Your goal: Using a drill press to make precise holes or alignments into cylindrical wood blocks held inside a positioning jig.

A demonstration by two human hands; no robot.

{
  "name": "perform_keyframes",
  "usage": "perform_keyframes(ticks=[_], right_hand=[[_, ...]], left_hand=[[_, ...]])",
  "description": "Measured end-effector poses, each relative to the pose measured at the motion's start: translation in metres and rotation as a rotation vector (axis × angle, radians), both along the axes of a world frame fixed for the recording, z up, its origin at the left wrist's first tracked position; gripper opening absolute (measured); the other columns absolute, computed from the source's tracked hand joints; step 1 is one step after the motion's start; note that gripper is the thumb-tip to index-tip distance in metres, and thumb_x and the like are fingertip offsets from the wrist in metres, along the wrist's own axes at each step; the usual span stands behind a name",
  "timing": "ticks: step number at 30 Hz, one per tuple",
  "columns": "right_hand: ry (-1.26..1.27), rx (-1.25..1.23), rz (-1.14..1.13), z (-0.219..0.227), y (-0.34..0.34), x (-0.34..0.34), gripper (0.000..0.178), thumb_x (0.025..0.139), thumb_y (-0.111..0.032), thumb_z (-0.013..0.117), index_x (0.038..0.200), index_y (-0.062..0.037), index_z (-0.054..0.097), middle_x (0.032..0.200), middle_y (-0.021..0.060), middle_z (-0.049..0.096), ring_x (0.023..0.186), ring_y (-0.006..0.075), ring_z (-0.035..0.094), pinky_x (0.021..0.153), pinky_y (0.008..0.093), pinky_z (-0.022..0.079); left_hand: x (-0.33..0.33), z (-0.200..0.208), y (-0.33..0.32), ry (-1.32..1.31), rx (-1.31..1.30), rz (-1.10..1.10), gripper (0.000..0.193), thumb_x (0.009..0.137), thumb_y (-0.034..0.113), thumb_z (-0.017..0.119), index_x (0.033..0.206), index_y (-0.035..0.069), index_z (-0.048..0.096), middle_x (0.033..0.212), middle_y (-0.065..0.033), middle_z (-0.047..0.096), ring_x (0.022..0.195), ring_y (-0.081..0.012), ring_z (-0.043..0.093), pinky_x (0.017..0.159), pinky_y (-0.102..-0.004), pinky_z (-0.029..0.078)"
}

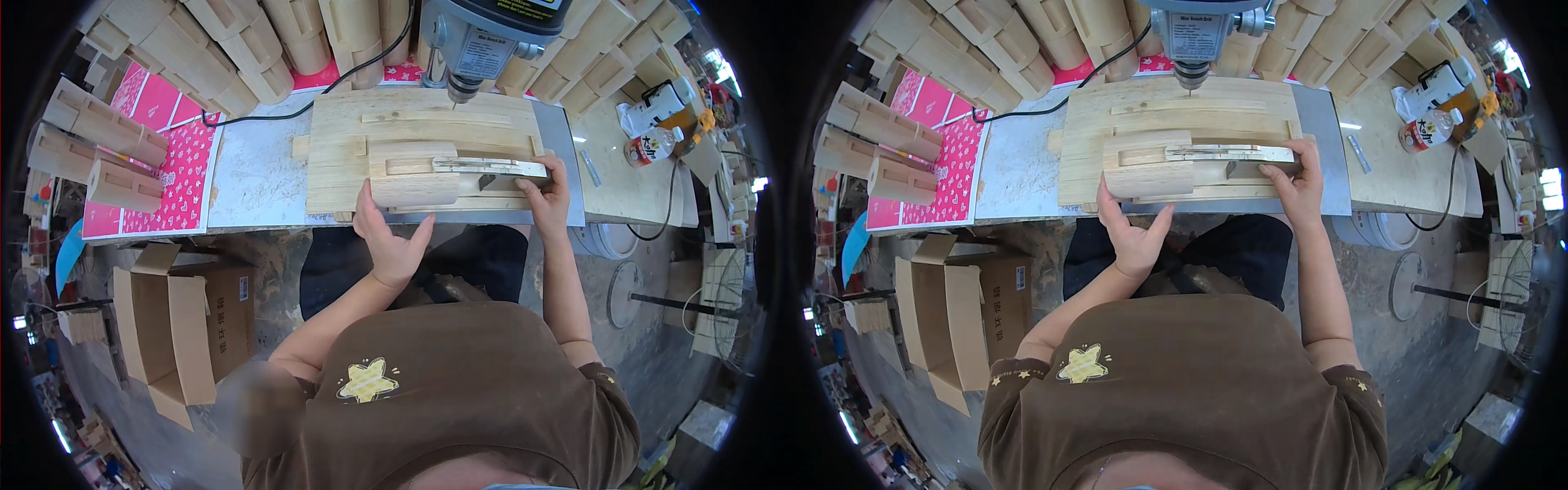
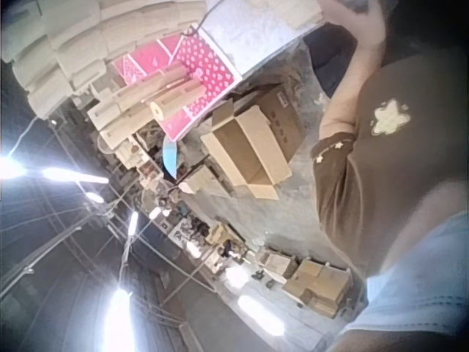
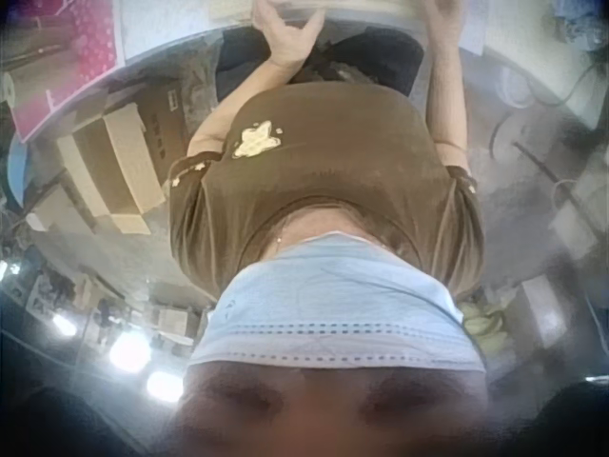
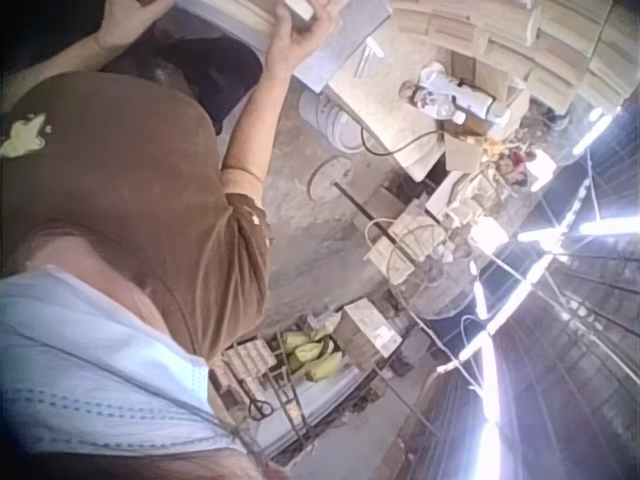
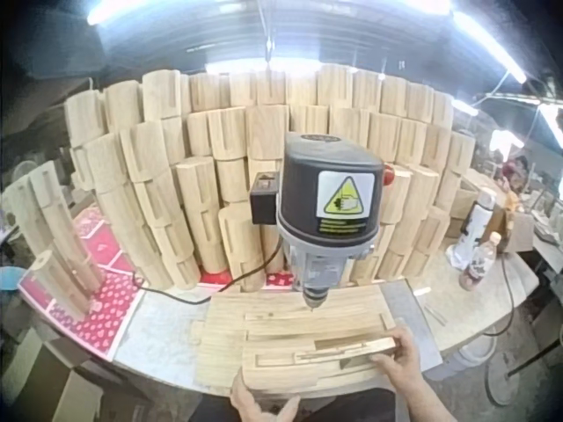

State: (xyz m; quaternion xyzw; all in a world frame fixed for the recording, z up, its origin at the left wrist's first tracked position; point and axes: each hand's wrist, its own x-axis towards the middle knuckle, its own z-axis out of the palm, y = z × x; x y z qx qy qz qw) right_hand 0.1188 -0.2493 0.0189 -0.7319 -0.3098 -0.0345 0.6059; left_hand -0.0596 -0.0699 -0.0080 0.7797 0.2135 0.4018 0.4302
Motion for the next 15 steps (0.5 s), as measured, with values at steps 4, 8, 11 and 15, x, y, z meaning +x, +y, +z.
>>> perform_keyframes(ticks=[4, 8, 11, 15], right_hand=[[-0.044, -0.027, -0.036, -0.001, -0.003, 0.007, 0.036, 0.067, -0.002, 0.074, 0.097, -0.0032, 0.054, 0.093, 0.0039, 0.049, 0.089, 0.016, 0.049, 0.078, 0.0253, 0.04], [-0.067, -0.061, -0.022, 0.0, 0.001, 0.014, 0.036, 0.065, -0.003, 0.076, 0.094, -0.0035, 0.055, 0.089, 0.0037, 0.05, 0.088, 0.0172, 0.049, 0.077, 0.0262, 0.039], [-0.207, -0.151, -0.055, 0.002, 0.016, 0.014, 0.037, 0.064, -0.004, 0.077, 0.093, -0.0035, 0.055, 0.088, 0.0047, 0.051, 0.085, 0.0195, 0.048, 0.076, 0.0274, 0.039], [-0.174, -0.116, -0.046, -0.003, 0.015, 0.011, 0.037, 0.064, -0.004, 0.077, 0.093, -0.0035, 0.054, 0.087, 0.0056, 0.051, 0.083, 0.0214, 0.047, 0.075, 0.0284, 0.038]], left_hand=[[0.008, -0.001, 0.001, 0.05, 0.132, 0.071, 0.095, 0.06, 0.022, 0.079, 0.135, -0.004, 0.026, 0.127, -0.0197, 0.039, 0.115, -0.0318, 0.038, 0.097, -0.0423, 0.022], [0.018, 0.0, 0.002, 0.017, 0.152, 0.104, 0.092, 0.058, 0.024, 0.08, 0.133, -0.002, 0.033, 0.12, -0.0176, 0.046, 0.11, -0.0289, 0.043, 0.095, -0.0426, 0.023], [0.026, 0.006, -0.002, 0.027, 0.253, 0.032, 0.088, 0.055, 0.025, 0.081, 0.129, 0.001, 0.041, 0.113, -0.0132, 0.053, 0.106, -0.0255, 0.048, 0.094, -0.0436, 0.024], [0.027, 0.005, 0.005, 0.048, 0.27, 0.031, 0.087, 0.055, 0.024, 0.081, 0.129, 0.001, 0.04, 0.113, -0.0121, 0.053, 0.107, -0.0252, 0.048, 0.094, -0.0437, 0.024]])
